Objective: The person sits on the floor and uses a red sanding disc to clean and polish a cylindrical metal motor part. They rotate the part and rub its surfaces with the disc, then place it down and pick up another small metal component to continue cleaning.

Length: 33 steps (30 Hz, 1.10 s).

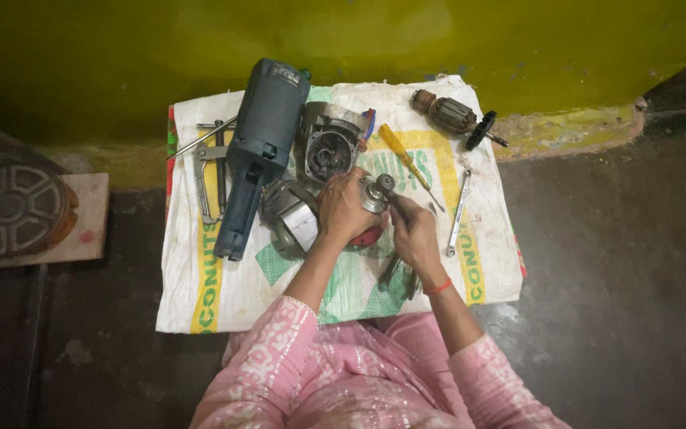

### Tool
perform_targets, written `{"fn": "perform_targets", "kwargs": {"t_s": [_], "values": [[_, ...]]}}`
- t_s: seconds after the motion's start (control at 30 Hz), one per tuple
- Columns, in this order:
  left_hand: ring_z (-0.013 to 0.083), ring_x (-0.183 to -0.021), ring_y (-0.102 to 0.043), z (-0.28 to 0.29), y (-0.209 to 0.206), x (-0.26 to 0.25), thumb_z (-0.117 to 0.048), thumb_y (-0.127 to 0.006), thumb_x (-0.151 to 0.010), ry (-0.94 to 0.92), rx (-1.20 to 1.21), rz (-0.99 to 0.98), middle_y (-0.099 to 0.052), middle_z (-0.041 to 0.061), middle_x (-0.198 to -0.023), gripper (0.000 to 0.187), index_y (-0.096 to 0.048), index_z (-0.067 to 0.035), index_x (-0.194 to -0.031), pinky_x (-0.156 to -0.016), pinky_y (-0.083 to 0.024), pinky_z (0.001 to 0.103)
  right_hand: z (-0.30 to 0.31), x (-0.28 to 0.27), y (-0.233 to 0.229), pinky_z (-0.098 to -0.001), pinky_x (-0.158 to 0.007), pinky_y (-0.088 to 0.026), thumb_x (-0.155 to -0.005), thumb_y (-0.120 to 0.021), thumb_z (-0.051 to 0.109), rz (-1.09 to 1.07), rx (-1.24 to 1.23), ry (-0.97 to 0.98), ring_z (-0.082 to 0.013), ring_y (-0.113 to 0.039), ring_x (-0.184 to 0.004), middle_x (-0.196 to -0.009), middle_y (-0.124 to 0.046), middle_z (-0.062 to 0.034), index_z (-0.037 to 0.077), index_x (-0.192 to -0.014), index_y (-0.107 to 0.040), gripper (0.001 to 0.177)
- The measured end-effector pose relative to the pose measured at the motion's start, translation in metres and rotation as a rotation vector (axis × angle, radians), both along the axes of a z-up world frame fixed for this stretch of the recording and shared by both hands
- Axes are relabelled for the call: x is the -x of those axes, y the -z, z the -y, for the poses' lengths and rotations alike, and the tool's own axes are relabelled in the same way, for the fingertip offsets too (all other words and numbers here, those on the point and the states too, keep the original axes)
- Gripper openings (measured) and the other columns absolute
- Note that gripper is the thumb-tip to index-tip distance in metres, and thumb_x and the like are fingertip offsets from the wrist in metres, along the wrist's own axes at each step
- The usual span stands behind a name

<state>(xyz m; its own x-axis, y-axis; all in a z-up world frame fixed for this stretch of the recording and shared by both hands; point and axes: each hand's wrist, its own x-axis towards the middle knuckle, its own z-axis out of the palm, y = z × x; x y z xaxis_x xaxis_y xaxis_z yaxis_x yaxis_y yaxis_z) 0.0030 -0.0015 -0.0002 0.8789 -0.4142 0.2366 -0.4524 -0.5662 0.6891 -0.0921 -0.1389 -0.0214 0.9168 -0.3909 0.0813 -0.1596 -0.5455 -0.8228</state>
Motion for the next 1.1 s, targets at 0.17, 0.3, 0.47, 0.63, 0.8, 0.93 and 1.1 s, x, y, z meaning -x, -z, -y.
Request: {"fn": "perform_targets", "kwargs": {"t_s": [0.17,0.3,0.47,0.63,0.8,0.93,1.1], "values": [[0.0372,-0.109,-0.066,0.003,0.012,-0.001,-0.037,-0.096,-0.052,0.006,0.026,0.038,-0.072,0.018,-0.109,0.08,-0.061,-0.009,-0.119,-0.099,-0.048,0.045,0.019,-0.005,0.008,-0.0427,-0.079,-0.052,-0.082,-0.05,-0.008,0.203,0.219,-0.15,-0.0389,-0.067,-0.088,-0.097,-0.066,-0.0243,0.001,-0.12,-0.068,0.043],[0.0397,-0.119,-0.061,0.0,0.017,-0.001,-0.036,-0.098,-0.052,0.059,0.044,0.03,-0.066,0.023,-0.122,0.104,-0.047,-0.006,-0.138,-0.107,-0.043,0.046,0.016,-0.001,0.009,-0.0481,-0.074,-0.048,-0.085,-0.056,-0.004,0.11,0.435,-0.093,-0.0433,-0.064,-0.085,-0.093,-0.066,-0.0219,0.007,-0.124,-0.069,0.043],[0.0495,-0.137,-0.043,-0.01,0.009,-0.005,-0.038,-0.104,-0.035,0.051,-0.011,0.208,-0.047,0.03,-0.144,0.133,-0.036,-0.001,-0.143,-0.114,-0.032,0.057,0.043,0.03,0.007,-0.0394,-0.077,-0.053,-0.097,-0.055,0.001,0.181,0.184,-0.197,-0.0275,-0.069,-0.085,-0.099,-0.071,-0.0161,0.007,-0.133,-0.068,0.038],[0.044,-0.141,-0.042,-0.035,-0.004,-0.005,-0.037,-0.106,-0.039,-0.033,-0.175,-0.062,-0.042,0.028,-0.151,0.122,-0.047,-0.006,-0.142,-0.114,-0.034,0.051,0.054,0.026,0.033,-0.0273,-0.063,-0.045,-0.105,-0.056,0.011,0.136,-0.353,0.069,-0.0088,-0.054,-0.07,-0.083,-0.063,-0.0017,-0.001,-0.129,-0.068,0.03],[0.0405,-0.131,-0.05,-0.04,-0.003,0.002,-0.028,-0.103,-0.046,-0.135,-0.146,-0.066,-0.053,0.027,-0.14,0.106,-0.053,0.003,-0.134,-0.108,-0.041,0.045,0.036,0.002,0.054,-0.0237,-0.057,-0.046,-0.103,-0.057,0.013,0.187,-0.553,0.081,-0.0059,-0.055,-0.063,-0.079,-0.064,0.0002,-0.003,-0.122,-0.068,0.027],[0.0368,-0.118,-0.064,-0.044,0.019,-0.013,-0.031,-0.102,-0.055,-0.161,-0.288,-0.182,-0.068,0.023,-0.118,0.081,-0.064,0.003,-0.118,-0.111,-0.041,0.045,0.033,-0.001,0.06,-0.0242,-0.05,-0.043,-0.104,-0.057,0.015,0.224,-0.738,0.106,-0.0066,-0.052,-0.058,-0.077,-0.062,0.0001,-0.002,-0.111,-0.067,0.021],[0.0317,-0.087,-0.082,-0.054,0.053,-0.057,-0.027,-0.09,-0.058,-0.061,0.143,-0.45,-0.08,0.019,-0.092,0.049,-0.078,0.002,-0.095,-0.079,-0.062,0.041,0.035,0.003,0.058,-0.023,-0.054,-0.043,-0.103,-0.064,0.017,0.244,-0.57,0.089,-0.0057,-0.053,-0.062,-0.079,-0.064,0.0009,-0.001,-0.111,-0.069,0.02]]}}
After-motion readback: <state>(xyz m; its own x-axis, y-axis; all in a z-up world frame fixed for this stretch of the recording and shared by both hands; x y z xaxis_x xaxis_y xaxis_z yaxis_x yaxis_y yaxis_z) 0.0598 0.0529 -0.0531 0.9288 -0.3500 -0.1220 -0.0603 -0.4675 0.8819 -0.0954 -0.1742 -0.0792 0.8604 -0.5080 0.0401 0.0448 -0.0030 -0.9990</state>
